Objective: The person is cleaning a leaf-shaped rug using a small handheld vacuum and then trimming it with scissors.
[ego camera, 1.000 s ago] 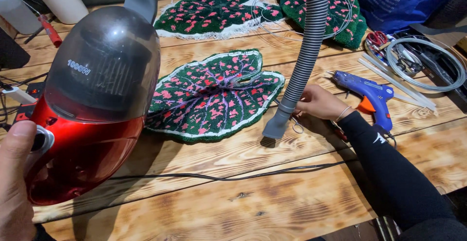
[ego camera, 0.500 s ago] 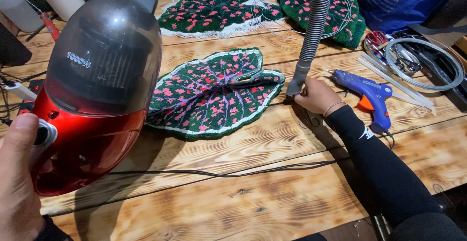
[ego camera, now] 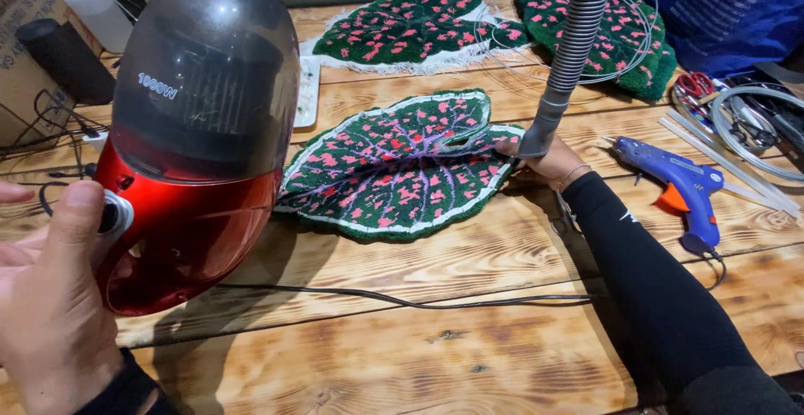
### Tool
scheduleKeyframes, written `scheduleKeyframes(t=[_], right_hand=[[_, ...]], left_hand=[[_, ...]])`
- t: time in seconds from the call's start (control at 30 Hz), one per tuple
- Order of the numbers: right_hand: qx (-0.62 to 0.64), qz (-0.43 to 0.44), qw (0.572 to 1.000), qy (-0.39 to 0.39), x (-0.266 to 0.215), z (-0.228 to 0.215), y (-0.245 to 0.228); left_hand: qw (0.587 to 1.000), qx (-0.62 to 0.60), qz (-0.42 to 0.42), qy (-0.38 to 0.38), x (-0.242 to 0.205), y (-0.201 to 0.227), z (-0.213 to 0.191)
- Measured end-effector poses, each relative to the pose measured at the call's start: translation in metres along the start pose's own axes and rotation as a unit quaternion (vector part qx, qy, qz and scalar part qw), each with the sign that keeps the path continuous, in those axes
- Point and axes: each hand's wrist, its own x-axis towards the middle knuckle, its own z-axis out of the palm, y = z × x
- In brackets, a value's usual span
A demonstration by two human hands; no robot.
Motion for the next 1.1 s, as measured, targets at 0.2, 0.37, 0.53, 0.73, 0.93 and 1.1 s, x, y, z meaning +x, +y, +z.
scheduleKeyframes(t=[0.2,0.37,0.53,0.73,0.93,1.1], right_hand=[[0.267,0.073,0.959,-0.057,-0.009,0.025,0.009],[0.357,0.046,0.932,-0.034,-0.01,0.045,0.02],[0.387,0.06,0.92,-0.004,-0.004,0.045,0.024],[0.395,0.034,0.918,-0.021,-0.009,0.049,0.016],[0.403,0.044,0.914,0.029,-0.018,0.059,-0.002],[0.382,-0.096,0.918,-0.052,-0.019,0.048,-0.057]], left_hand=[[0.998,-0.053,-0.016,-0.001,0.0,-0.022,-0.018],[0.999,-0.047,-0.012,-0.006,0.0,-0.018,-0.017],[1.0,-0.017,-0.021,0.0,0.002,-0.011,-0.013],[1.0,-0.009,-0.016,-0.006,0.002,-0.026,-0.023],[0.997,-0.065,-0.029,-0.004,0.001,-0.02,-0.019],[0.996,-0.085,0.006,-0.02,0.005,-0.027,-0.033]])
